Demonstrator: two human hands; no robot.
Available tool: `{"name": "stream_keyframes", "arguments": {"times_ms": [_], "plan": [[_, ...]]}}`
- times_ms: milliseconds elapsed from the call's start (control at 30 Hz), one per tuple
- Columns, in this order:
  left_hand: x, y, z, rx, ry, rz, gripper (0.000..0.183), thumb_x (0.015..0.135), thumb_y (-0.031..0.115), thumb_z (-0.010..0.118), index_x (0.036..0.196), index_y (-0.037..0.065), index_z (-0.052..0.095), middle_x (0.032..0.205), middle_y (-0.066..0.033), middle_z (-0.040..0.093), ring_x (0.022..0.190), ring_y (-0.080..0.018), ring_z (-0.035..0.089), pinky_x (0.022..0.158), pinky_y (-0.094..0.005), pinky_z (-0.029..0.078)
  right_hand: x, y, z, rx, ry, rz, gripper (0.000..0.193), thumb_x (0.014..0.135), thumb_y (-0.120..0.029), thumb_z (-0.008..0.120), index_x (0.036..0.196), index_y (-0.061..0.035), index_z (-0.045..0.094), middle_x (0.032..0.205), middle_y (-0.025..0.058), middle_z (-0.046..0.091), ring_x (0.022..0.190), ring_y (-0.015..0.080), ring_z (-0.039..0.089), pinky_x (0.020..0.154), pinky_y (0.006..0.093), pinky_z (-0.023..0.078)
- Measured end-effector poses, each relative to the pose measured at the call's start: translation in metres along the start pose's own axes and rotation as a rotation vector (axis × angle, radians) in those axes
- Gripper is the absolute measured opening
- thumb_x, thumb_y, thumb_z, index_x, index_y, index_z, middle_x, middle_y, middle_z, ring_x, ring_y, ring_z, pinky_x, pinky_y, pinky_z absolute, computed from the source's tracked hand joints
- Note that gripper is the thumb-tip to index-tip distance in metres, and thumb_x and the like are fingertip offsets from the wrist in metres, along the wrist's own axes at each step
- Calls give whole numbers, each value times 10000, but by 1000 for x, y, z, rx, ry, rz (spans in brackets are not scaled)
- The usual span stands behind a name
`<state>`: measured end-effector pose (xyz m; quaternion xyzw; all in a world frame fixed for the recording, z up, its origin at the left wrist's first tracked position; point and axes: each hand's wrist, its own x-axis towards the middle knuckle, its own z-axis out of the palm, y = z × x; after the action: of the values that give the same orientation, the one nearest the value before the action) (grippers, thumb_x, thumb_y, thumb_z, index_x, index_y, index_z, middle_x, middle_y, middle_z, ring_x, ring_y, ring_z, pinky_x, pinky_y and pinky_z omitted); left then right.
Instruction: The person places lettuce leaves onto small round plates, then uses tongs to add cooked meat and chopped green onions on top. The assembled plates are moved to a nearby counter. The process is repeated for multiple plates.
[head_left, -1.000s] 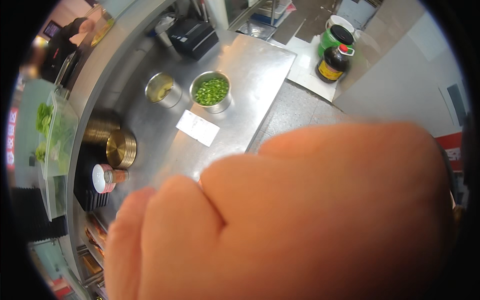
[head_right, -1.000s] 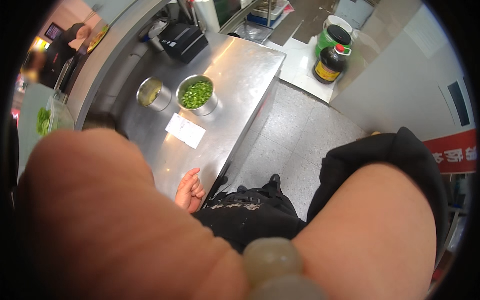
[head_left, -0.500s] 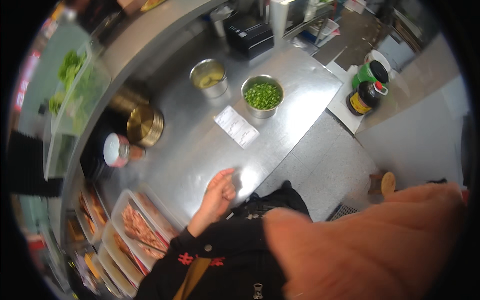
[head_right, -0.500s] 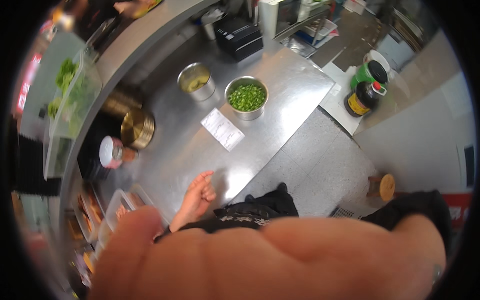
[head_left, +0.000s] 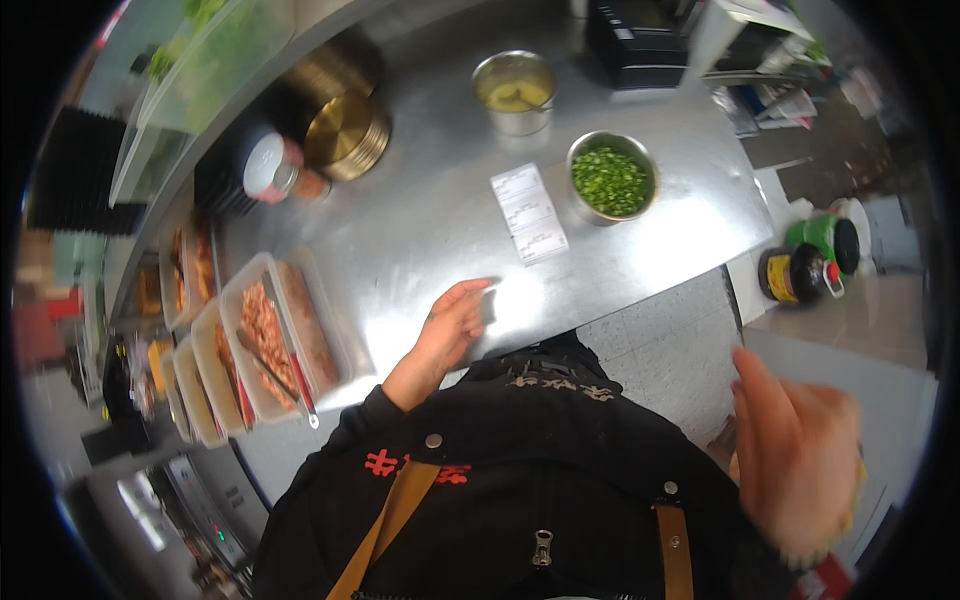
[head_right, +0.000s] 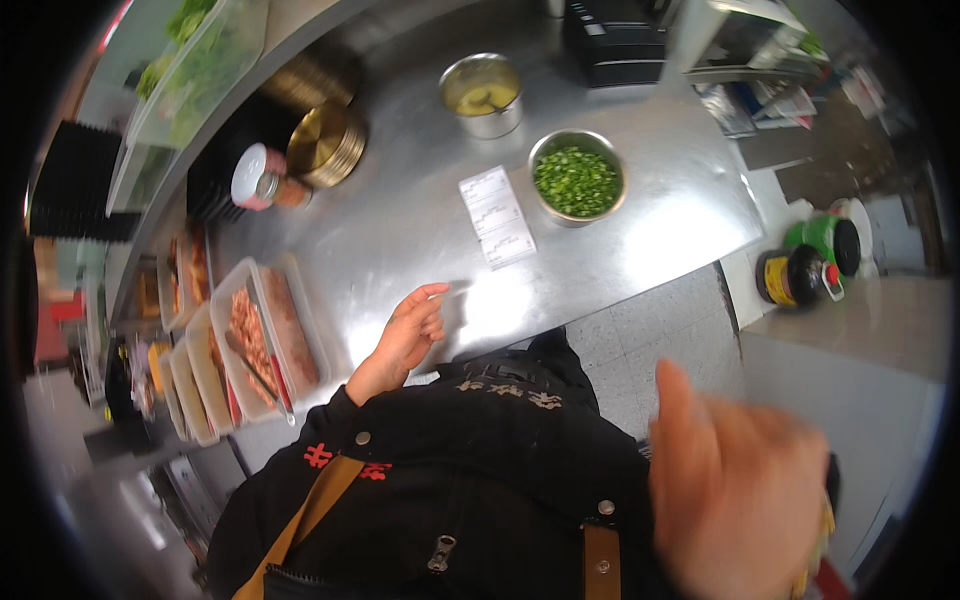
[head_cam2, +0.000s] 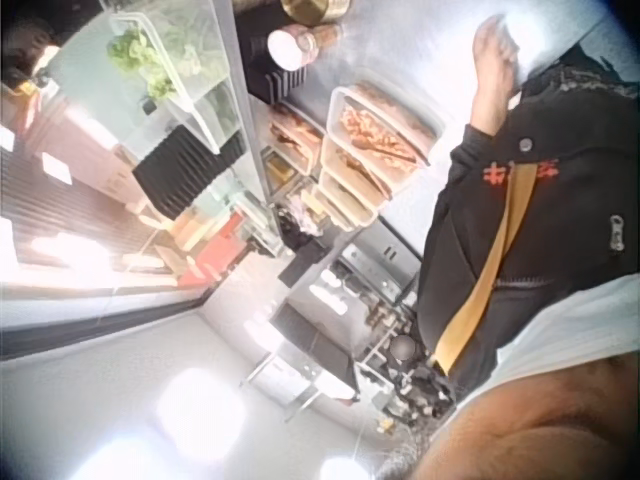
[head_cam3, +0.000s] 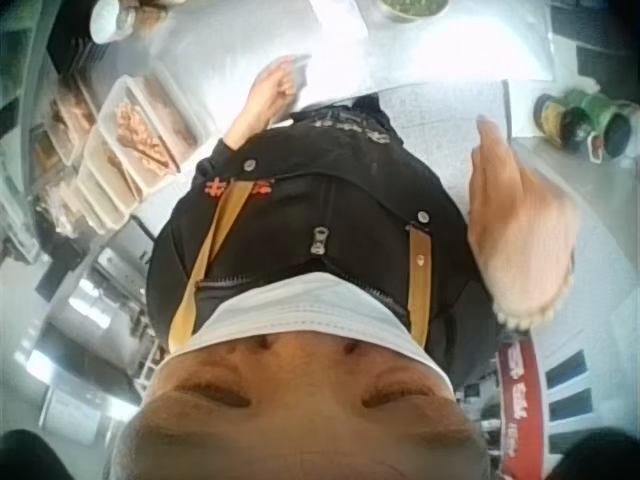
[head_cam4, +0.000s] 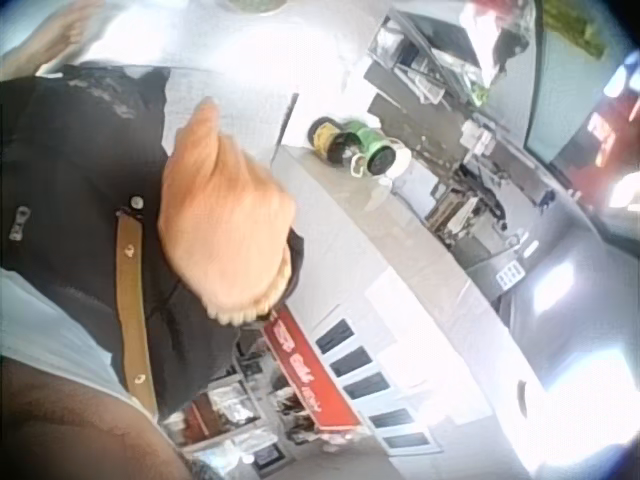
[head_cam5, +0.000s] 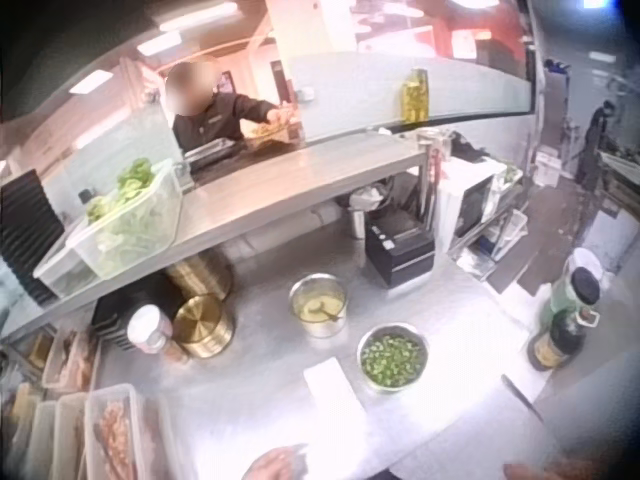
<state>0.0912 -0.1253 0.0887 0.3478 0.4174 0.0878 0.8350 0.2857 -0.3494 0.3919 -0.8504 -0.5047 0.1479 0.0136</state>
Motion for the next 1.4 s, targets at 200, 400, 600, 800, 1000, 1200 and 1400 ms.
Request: {"name": "stream_keyframes", "arguments": {"times_ms": [200, 400, 600, 800, 1000, 1200, 1400], "plan": [[23, -19, -31, 726, 401, 456, 261, 921, 129, 475, 1141, 15, 557, 833, -31, 555, 731, -131, 531, 672, -231, 437, 101, 79, 182, 387, -330, -219, 189, 834, -227, 594, 852, -41, 620, 658, 137, 617, 650, 339, 595, 591, 420, 461], [75, 3, -29, 1862, 461, 783, 468, 917, 267, 483, 1255, -54, 447, 1323, -211, 428, 1237, -330, 404, 1022, -405, 338, 114, 84, 251, 409, -334, -208, 201, 834, -225, 592, 887, -32, 599, 711, 148, 634, 710, 353, 606, 626, 432, 471], [-27, -2, -47, 1827, 539, -214, 374, 919, 317, 474, 826, -5, 641, 855, -190, 644, 697, -335, 623, 701, -432, 491, 120, 99, 258, 482, -418, -240, 203, 827, -215, 597, 899, -25, 605, 752, 156, 648, 734, 356, 611, 634, 432, 479], [-10, 8, -116, 1706, 821, 750, 330, 901, 220, 501, 1120, -22, 547, 1080, -220, 581, 980, -359, 565, 825, -412, 472, 120, 72, 269, 417, -409, -258, 205, 826, -203, 595, 923, -22, 612, 757, 162, 650, 723, 349, 617, 645, 422, 486], [-45, -20, -121, 1553, 646, 304, 342, 905, 288, 491, 792, 8, 652, 819, -201, 639, 724, -360, 603, 691, -428, 482, 121, 13, 253, 696, -365, -282, 217, 835, -153, 593, 987, 1, 608, 795, 181, 651, 721, 343, 628, 651, 378, 495], [-151, -85, -130, 1074, 837, 289, 260, 871, 205, 578, 712, 1, 604, 560, -154, 533, 493, -273, 533, 511, -346, 437, 247, -77, 288, 801, 18, -658, 220, 867, -126, 580, 1034, 15, 607, 937, 167, 645, 815, 221, 628, 675, 301, 512], [-176, -117, -142, 783, 977, 451, 95, 841, 82, 616, 821, -9, 599, 650, -116, 560, 540, -171, 514, 522, -279, 422, 393, -163, 345, 630, 237, -507, 138, 812, -105, 560, 898, -44, 649, 920, 181, 586, 851, 348, 589, 771, 399, 487]]}}
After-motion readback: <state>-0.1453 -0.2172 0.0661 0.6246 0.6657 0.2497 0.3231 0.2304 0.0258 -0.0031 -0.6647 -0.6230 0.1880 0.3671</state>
